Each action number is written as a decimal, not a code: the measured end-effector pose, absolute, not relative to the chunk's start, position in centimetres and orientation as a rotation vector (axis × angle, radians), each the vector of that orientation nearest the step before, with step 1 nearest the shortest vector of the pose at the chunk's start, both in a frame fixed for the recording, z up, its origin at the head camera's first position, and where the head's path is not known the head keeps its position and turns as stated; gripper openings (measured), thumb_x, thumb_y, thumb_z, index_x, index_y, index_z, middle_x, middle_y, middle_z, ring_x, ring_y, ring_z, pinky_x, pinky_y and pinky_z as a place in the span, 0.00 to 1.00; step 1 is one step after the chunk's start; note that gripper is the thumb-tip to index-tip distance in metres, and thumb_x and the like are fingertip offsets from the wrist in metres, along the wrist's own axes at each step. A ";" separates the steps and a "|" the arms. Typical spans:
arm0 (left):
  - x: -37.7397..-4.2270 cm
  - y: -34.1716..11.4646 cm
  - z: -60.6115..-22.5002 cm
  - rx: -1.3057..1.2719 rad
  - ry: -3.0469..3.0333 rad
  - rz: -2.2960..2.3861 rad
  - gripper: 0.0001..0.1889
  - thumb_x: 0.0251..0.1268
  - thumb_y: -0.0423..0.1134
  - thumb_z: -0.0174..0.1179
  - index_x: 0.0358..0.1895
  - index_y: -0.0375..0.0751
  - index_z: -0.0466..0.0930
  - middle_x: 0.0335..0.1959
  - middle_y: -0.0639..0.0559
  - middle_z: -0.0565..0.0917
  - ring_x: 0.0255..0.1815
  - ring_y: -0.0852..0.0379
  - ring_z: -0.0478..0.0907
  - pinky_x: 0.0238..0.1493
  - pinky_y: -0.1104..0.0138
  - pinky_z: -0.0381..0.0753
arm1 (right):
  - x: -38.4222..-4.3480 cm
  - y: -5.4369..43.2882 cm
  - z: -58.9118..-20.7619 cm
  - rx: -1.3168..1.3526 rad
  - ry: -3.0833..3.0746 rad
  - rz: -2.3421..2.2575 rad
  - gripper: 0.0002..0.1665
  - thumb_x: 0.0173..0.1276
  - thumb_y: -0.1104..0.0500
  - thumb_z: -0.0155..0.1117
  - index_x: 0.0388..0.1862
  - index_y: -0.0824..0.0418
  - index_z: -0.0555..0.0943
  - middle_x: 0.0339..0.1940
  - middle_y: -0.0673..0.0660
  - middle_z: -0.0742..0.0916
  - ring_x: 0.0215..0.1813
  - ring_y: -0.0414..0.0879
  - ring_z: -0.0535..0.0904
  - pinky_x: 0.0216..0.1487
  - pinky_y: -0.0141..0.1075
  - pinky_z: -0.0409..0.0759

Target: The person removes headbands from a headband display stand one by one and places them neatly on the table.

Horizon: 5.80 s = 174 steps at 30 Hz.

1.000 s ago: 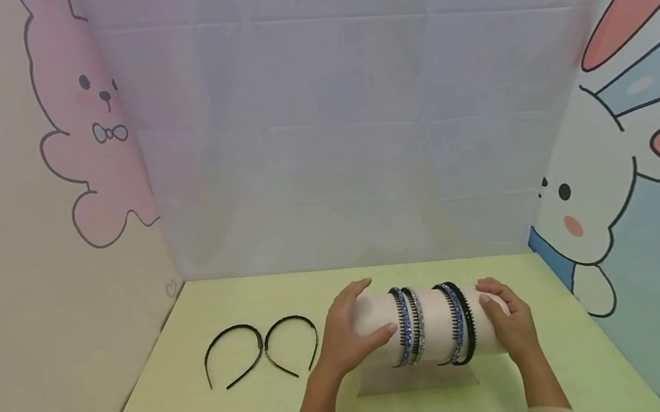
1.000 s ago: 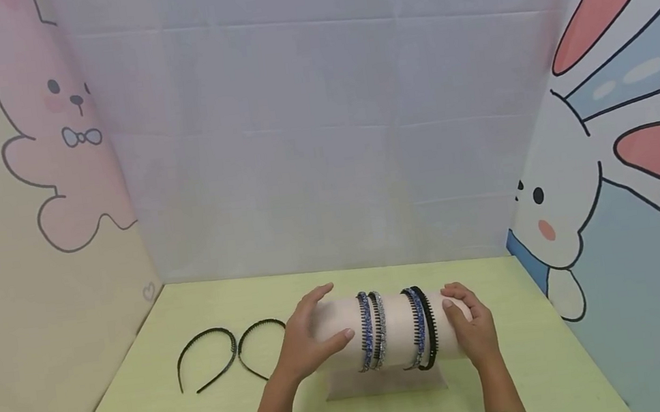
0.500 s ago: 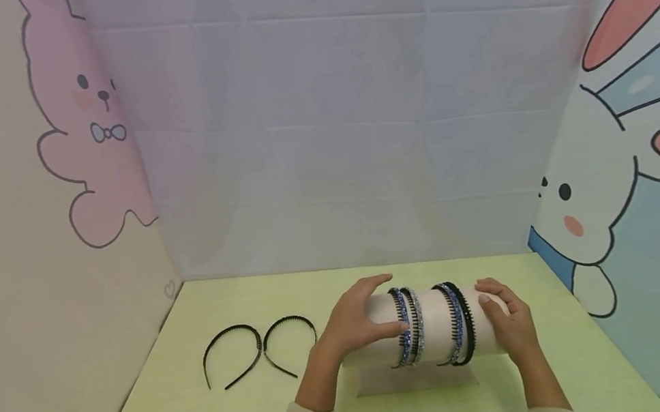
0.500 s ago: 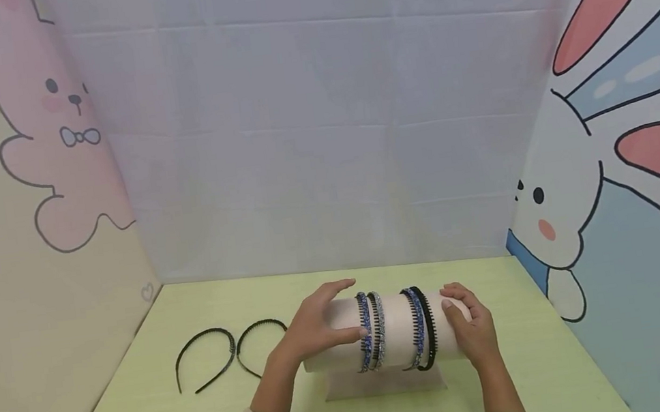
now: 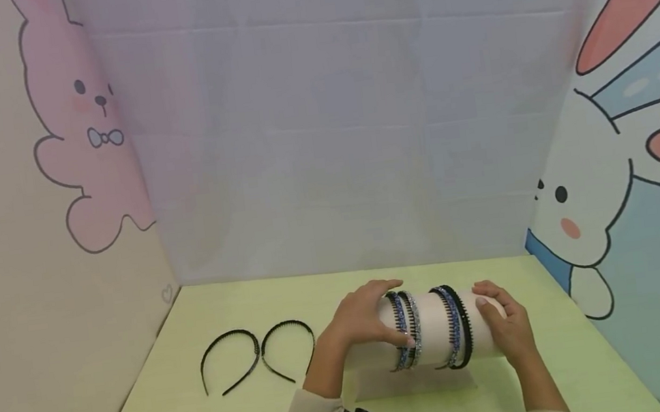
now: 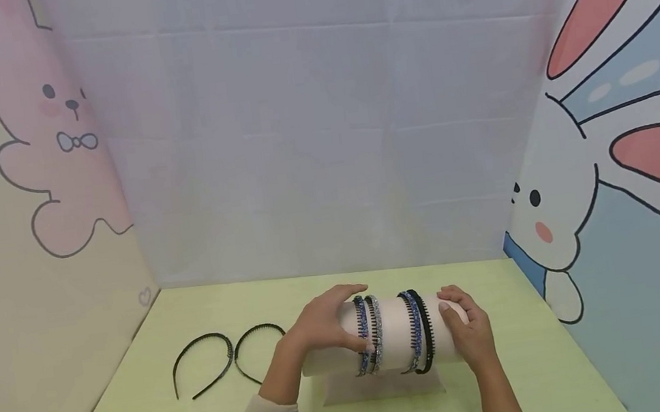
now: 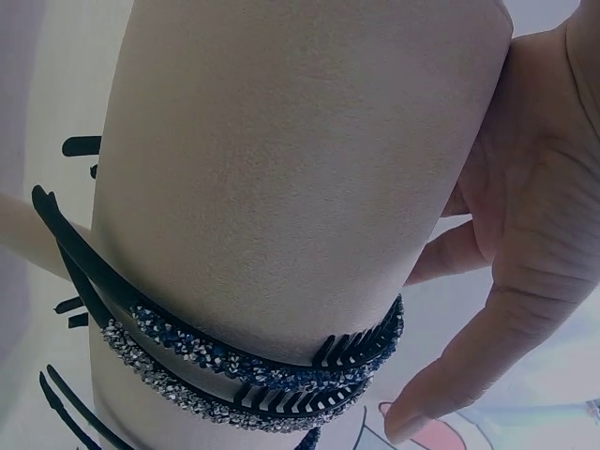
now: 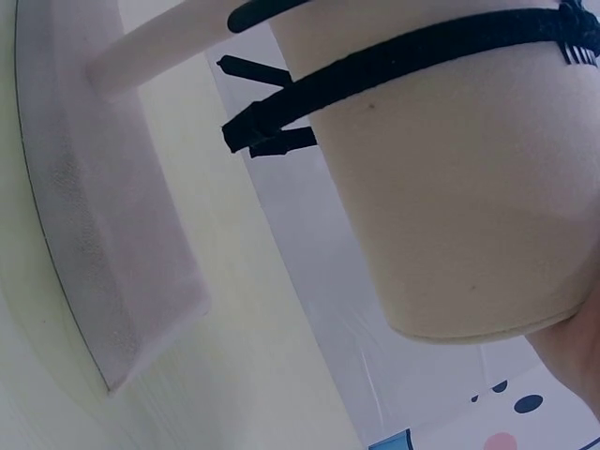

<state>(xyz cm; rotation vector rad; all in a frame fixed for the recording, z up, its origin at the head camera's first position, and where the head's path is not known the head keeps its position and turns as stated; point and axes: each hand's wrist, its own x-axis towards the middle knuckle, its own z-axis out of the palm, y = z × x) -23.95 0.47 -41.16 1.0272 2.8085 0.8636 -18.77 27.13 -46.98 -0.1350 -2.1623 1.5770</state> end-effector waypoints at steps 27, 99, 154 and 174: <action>-23.7 0.8 -41.4 1.002 2.964 0.564 0.59 0.16 0.67 0.75 0.65 0.54 0.64 0.51 0.58 0.77 0.46 0.58 0.74 0.52 0.61 0.68 | -19.3 27.0 -47.0 -0.100 -2.156 1.568 0.12 0.69 0.62 0.57 0.48 0.68 0.78 0.56 0.57 0.78 0.56 0.32 0.67 0.54 0.25 0.63; -22.1 -1.9 -43.3 0.853 3.004 1.041 0.53 0.21 0.62 0.77 0.64 0.53 0.68 0.60 0.58 0.72 0.61 0.51 0.64 0.51 0.55 0.71 | -19.0 27.2 -46.6 -0.094 -2.129 1.604 0.13 0.68 0.63 0.57 0.48 0.68 0.78 0.54 0.55 0.78 0.56 0.34 0.69 0.54 0.27 0.65; -21.9 -4.5 -47.1 0.868 2.630 1.711 0.55 0.25 0.53 0.80 0.66 0.51 0.61 0.62 0.59 0.66 0.53 0.54 0.69 0.42 0.61 0.77 | -18.9 27.4 -47.2 -0.161 -2.150 1.630 0.14 0.68 0.62 0.57 0.49 0.68 0.78 0.54 0.51 0.79 0.57 0.33 0.67 0.55 0.30 0.64; -22.4 -4.7 -47.4 0.991 2.513 1.870 0.54 0.30 0.45 0.80 0.68 0.54 0.58 0.65 0.53 0.65 0.53 0.53 0.71 0.42 0.61 0.78 | -18.8 27.6 -46.8 -0.136 -2.138 1.606 0.13 0.69 0.61 0.57 0.49 0.67 0.78 0.54 0.51 0.79 0.58 0.34 0.67 0.56 0.32 0.65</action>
